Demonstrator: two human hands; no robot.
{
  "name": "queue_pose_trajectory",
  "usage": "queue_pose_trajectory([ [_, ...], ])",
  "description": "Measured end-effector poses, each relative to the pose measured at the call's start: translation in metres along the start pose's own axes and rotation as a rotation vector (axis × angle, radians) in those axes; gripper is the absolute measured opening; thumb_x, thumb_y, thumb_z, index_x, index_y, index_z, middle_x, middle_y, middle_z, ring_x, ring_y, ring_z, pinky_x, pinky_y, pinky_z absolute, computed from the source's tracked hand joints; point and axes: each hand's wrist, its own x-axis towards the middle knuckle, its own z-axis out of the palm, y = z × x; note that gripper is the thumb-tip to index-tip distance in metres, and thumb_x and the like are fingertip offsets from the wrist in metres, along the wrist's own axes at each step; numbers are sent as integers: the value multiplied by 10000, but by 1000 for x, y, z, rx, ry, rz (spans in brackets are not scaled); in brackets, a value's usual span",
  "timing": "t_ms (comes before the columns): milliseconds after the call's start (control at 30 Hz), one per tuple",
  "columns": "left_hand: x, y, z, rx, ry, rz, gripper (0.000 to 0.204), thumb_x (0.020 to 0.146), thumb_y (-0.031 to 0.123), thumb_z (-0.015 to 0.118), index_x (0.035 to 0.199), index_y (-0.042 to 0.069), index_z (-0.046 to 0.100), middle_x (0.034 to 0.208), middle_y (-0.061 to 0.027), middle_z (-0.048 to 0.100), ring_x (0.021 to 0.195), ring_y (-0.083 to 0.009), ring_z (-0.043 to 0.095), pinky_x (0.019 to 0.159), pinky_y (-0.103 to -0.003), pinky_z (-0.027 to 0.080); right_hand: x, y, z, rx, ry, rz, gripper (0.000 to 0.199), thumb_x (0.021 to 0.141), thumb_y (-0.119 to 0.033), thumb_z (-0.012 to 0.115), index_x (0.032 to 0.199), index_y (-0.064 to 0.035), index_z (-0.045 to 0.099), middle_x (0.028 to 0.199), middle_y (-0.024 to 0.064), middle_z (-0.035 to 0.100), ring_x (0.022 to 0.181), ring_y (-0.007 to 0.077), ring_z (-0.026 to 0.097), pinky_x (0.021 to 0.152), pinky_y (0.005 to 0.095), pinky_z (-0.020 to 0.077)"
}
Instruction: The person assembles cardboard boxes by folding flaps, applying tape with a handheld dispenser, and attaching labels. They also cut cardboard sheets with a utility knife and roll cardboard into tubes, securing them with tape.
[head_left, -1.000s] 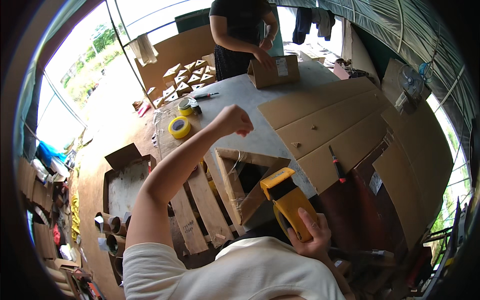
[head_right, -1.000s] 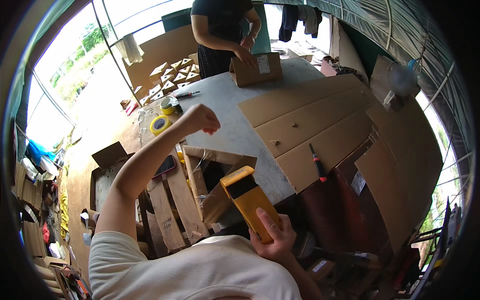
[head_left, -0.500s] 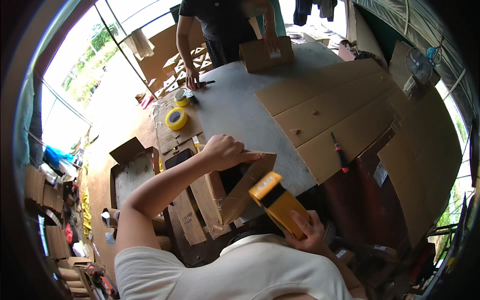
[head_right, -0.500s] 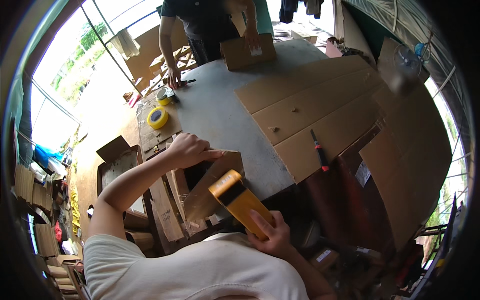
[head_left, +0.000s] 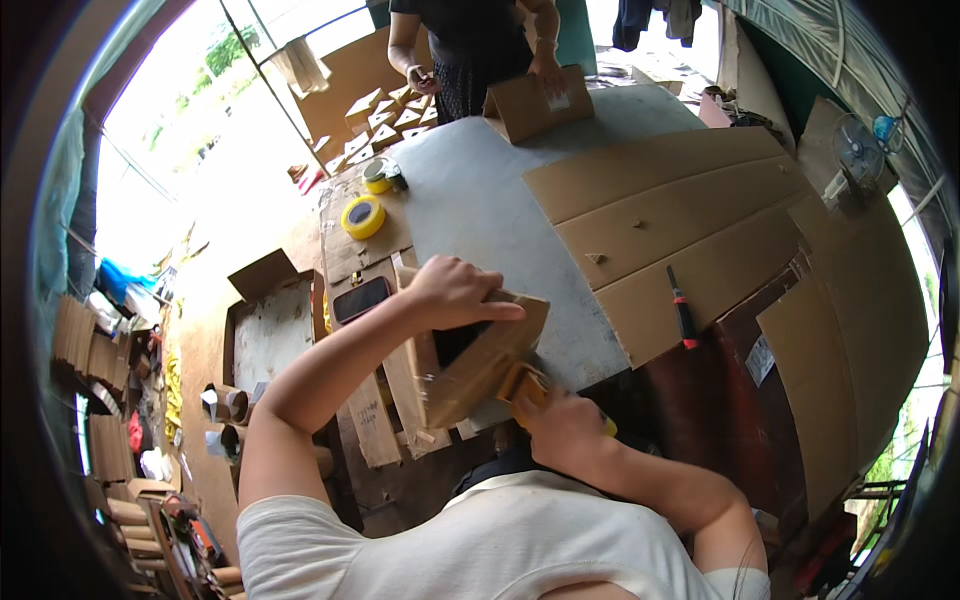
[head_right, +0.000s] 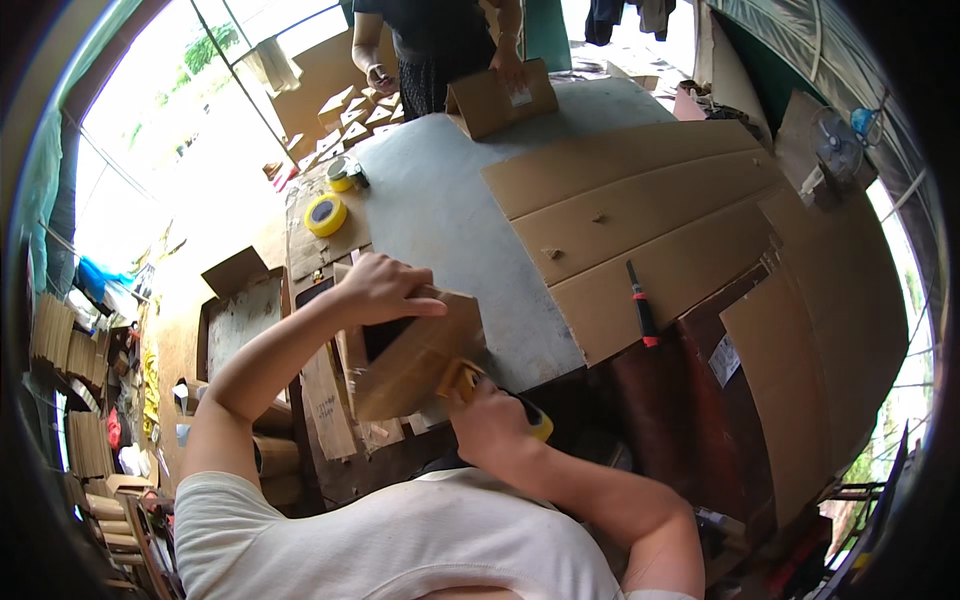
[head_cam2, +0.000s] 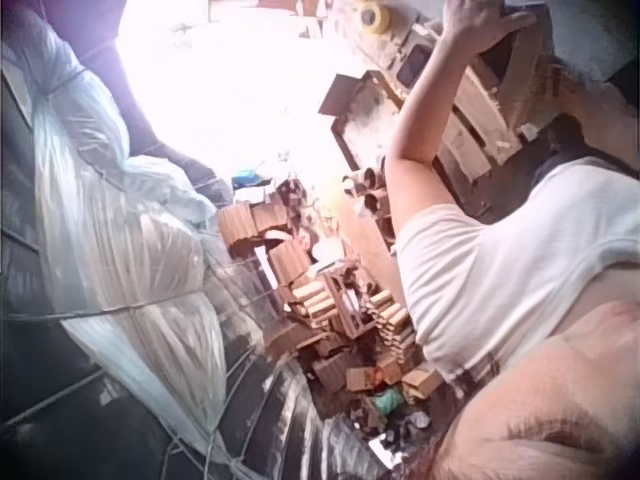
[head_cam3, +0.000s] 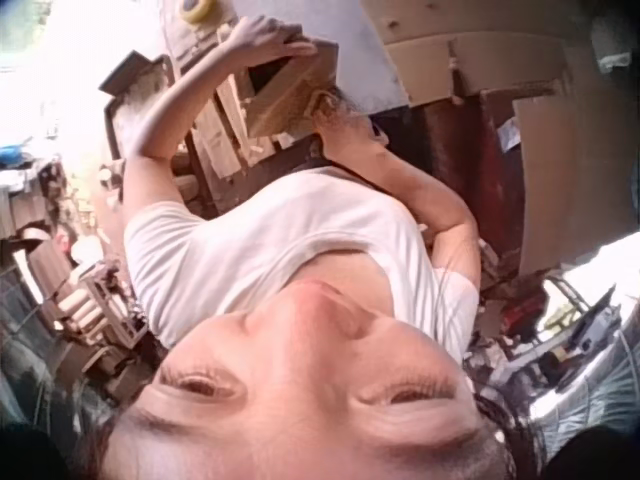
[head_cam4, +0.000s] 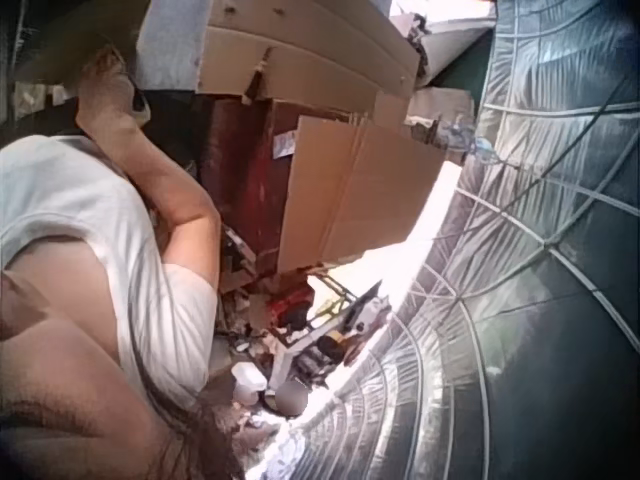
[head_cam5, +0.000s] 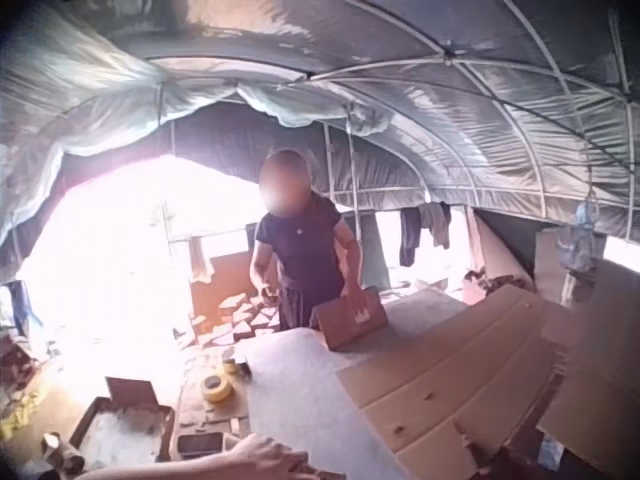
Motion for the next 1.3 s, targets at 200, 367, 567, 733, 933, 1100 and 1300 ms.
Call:
queue_pose_trajectory([
  [200,-10,-25,5,-20,123,-143,621,872,598,269,772,57,558,555,-118,554,591,-303,594,564,-409,466,27,58,63,107,-89,342,411,687,-243,634,1092,-205,571,971,213,528,780,357,589,657,402,501],
  [367,-9,-54,7,-151,162,-146,571,914,521,255,1008,33,538,903,-196,604,814,-359,591,709,-407,480,74,104,109,41,239,453,510,728,-321,661,1181,-143,509,1125,229,447,994,377,497,843,412,432],
  [567,-39,-115,69,-1336,-43,-123,772,828,672,293,1378,134,237,1300,-107,424,1178,-214,418,972,-333,322,63,58,94,1396,432,306,721,840,-551,470,1370,-92,300,1329,165,325,1232,266,312,1021,375,223],
  [733,-89,-87,196,-2023,209,-208,851,803,684,326,1395,85,199,1375,-42,334,1205,-166,375,1018,-304,256,34,15,81,1783,131,274,758,817,-349,596,1380,-41,193,1368,130,307,1271,221,279,1024,341,235],
  [933,-115,-53,161,-1967,305,-116,1050,683,766,428,1394,37,175,1413,-81,272,1284,-199,276,1042,-326,215,59,36,71,1752,21,362,497,755,-116,672,1193,-28,453,1135,71,530,1043,152,492,908,289,387],
  [1100,-78,21,39,-1330,634,-7,1042,667,650,593,1391,25,179,1410,-146,250,1284,-236,266,1029,-356,241,97,50,149,2164,-161,118,389,880,-284,539,1193,-72,449,1141,47,522,1043,155,502,892,338,415],
  [1300,-27,-17,123,-948,421,-594,601,809,33,505,1363,64,277,1140,-157,550,963,-198,559,822,-305,450,136,61,185,1633,-709,258,500,832,-425,544,1179,-66,504,1077,80,563,935,205,555,795,312,449],
])
